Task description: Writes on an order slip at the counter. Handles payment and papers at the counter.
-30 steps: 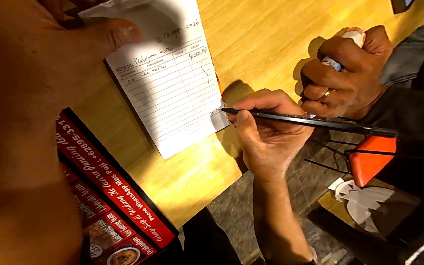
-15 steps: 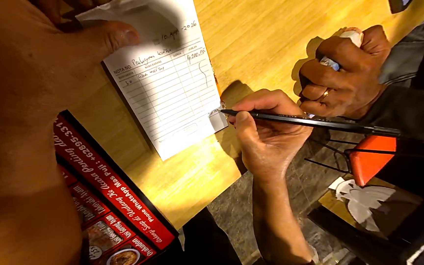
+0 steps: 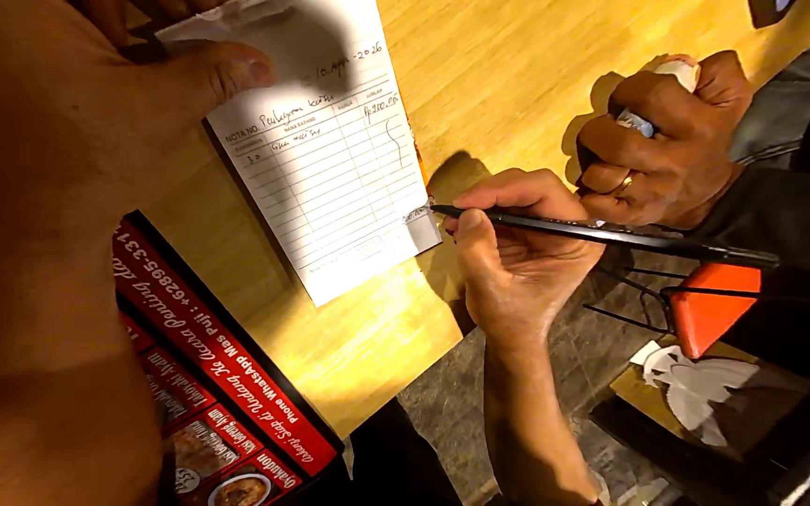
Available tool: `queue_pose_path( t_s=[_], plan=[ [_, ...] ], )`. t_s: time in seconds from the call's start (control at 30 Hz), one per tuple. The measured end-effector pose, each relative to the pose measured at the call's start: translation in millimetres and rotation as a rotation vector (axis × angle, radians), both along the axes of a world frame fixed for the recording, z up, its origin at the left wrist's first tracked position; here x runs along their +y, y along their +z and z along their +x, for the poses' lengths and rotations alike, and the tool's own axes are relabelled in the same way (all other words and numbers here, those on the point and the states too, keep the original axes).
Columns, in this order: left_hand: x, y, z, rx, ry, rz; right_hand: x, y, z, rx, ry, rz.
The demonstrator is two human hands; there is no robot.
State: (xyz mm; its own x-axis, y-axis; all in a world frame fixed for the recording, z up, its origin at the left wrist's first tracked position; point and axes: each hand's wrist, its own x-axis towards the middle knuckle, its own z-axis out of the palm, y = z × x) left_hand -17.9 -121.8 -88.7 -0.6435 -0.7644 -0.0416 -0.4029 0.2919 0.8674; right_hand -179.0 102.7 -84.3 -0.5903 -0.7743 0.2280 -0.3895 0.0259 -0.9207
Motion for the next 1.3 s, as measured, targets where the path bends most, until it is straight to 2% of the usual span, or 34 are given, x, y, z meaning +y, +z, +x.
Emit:
queue_pose_path(
  t_s=[0.1, 0.27, 0.43, 1.13, 1.3],
  plan=[
    [4.8, 9.2, -2.1, -0.019, 0.021, 0.010, 3.3, 0.2, -1.7, -0.012, 0.049, -0.042],
    [1.3, 6.1, -0.1, -0.095, 0.012, -0.020, 3.8, -2.1, -1.0, -0.057, 0.226, -0.040],
    [-4.2, 1.0, 3.1, -0.114, -0.025, -0.109, 1.2, -2.6, 0.6, -0.024, 0.205, -0.006],
    [-4.5, 4.5, -0.8, -0.008, -0.025, -0.098, 0.1, -0.8, -1.7, -0.040, 0.227, -0.012],
    [-13.8, 4.1, -0.1, 0.002, -0.113, -0.291, 4.1, -2.6, -1.6, 0.001, 0.130, -0.095]
  ],
)
